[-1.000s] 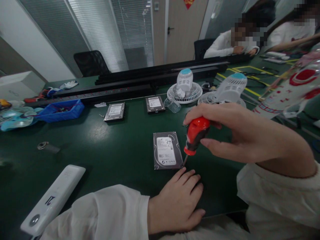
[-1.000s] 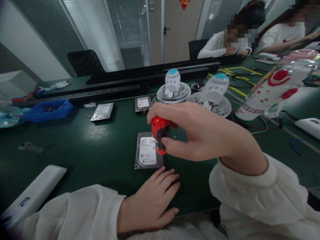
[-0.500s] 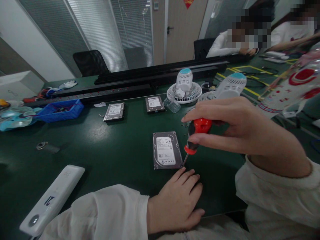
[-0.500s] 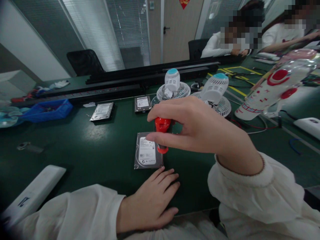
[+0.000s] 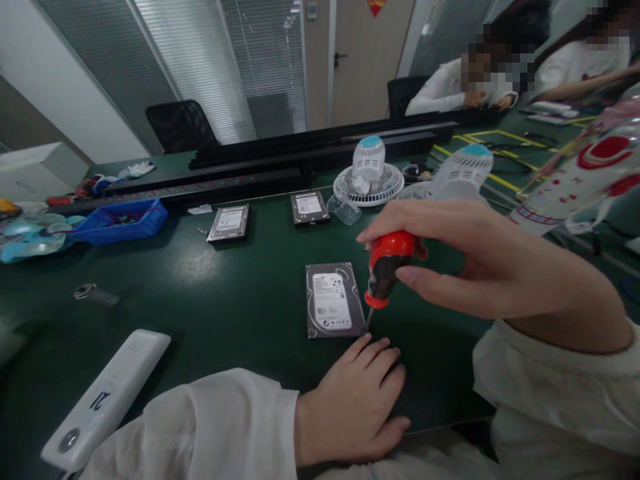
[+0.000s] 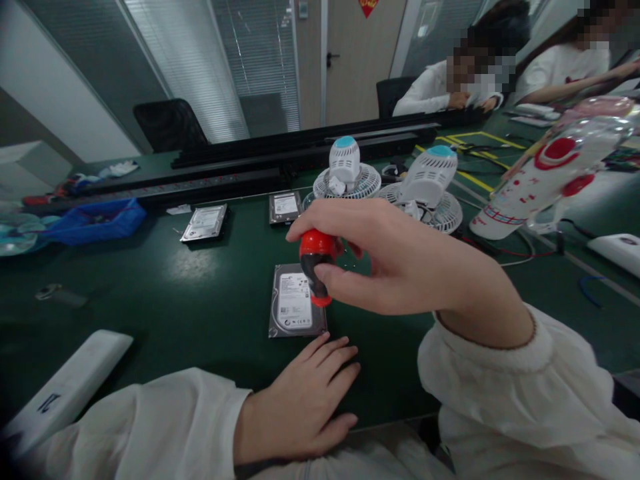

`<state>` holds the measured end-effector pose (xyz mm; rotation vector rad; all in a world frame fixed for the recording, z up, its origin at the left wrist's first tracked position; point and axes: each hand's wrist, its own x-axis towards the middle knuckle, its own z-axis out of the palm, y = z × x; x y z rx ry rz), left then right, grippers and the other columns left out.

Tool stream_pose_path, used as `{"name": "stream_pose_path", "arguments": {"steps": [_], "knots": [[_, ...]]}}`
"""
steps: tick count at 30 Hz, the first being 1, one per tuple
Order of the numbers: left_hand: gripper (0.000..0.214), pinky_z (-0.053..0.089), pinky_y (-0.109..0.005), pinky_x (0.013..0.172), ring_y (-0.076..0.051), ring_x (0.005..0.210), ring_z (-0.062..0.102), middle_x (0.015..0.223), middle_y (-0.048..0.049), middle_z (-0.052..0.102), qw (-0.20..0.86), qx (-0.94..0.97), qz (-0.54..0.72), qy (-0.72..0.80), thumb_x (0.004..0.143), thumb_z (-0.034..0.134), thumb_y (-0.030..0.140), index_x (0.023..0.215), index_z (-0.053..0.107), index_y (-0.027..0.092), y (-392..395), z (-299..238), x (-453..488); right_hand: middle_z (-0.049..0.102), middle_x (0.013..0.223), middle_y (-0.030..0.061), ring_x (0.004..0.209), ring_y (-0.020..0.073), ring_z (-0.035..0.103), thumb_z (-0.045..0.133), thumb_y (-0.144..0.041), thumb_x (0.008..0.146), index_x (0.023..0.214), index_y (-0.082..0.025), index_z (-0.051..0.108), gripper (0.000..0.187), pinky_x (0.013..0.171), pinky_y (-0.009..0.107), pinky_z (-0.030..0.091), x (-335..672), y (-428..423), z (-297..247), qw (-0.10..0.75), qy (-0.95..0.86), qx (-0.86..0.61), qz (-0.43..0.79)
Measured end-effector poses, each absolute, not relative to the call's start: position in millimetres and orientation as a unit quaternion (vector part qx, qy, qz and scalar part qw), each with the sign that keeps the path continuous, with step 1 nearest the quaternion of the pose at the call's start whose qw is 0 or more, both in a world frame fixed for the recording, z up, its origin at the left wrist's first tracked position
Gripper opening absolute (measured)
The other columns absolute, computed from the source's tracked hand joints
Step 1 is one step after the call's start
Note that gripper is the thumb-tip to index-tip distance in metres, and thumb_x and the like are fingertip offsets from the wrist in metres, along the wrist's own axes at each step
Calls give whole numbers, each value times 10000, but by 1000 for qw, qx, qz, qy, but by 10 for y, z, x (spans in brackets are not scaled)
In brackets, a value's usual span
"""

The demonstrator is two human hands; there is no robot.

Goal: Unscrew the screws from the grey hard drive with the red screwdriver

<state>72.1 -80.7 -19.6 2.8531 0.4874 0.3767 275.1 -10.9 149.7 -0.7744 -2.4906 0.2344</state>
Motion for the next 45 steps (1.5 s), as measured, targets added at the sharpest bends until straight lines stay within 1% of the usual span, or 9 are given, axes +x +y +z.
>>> {"name": "stream_pose_path", "arguments": {"steps": [4,7,10,17,24,30,34,40,45], "knots": [[577,230,-430,1294,-309,1458,471,1519,-164,552,111,971,130,166,1047,456,511,1420,528,76,-798,-189,720,665,896,24,788,178,606,676,-418,949,1013,-222,670,205,682,305,444,2739,-87,1503,270,-915,-294,63],[578,234,-431,1293,-309,1455,477,1519,-167,556,110,971,132,166,1045,461,511,1416,535,74,-796,-191,718,678,886,17,772,168,614,674,-338,939,1012,-223,675,137,687,300,455,2747,-96,1525,274,-913,-293,70],[577,227,-433,1295,-311,1455,478,1519,-169,557,109,971,134,165,1047,454,509,1413,542,72,-803,-193,718,687,954,39,844,184,630,616,-271,934,1101,-215,683,189,724,308,481,2760,-115,1542,263,-921,-276,77],[574,220,-427,1297,-303,1465,467,1523,-160,556,109,972,127,168,1046,459,509,1414,540,76,-808,-186,718,733,889,28,777,186,681,727,-363,906,1016,-215,724,184,686,311,489,2739,-110,1504,293,-906,-299,64],[576,213,-430,1297,-306,1470,457,1528,-161,548,112,972,121,167,1046,457,509,1421,529,77,-809,-182,723,763,1173,64,1004,239,735,634,-281,931,1283,-249,691,357,867,362,571,2772,-130,1500,260,-917,-294,66],[573,220,-429,1293,-307,1466,463,1527,-163,549,108,972,124,167,1051,443,503,1423,529,77,-800,-178,722,782,1052,48,958,222,750,651,-322,954,1276,-265,704,332,878,352,585,2757,-117,1482,280,-912,-293,60],[576,225,-433,1291,-310,1463,467,1520,-167,558,105,973,125,166,1044,456,505,1417,536,73,-799,-174,722,754,1173,67,1048,235,725,571,-236,930,1392,-266,637,468,882,364,583,2770,-133,1505,256,-925,-272,71],[578,235,-436,1287,-311,1460,471,1520,-165,561,104,972,126,167,1045,452,510,1416,539,75,-802,-187,727,777,1132,50,1035,227,741,654,-270,939,1268,-273,712,334,940,352,575,2733,-111,1472,282,-916,-277,74],[584,222,-435,1293,-309,1463,468,1526,-169,551,106,972,126,166,1048,447,508,1426,530,71,-798,-196,721,723,1217,84,1078,238,702,576,-218,919,1381,-236,622,465,936,382,563,2755,-115,1496,258,-927,-262,71]]}}
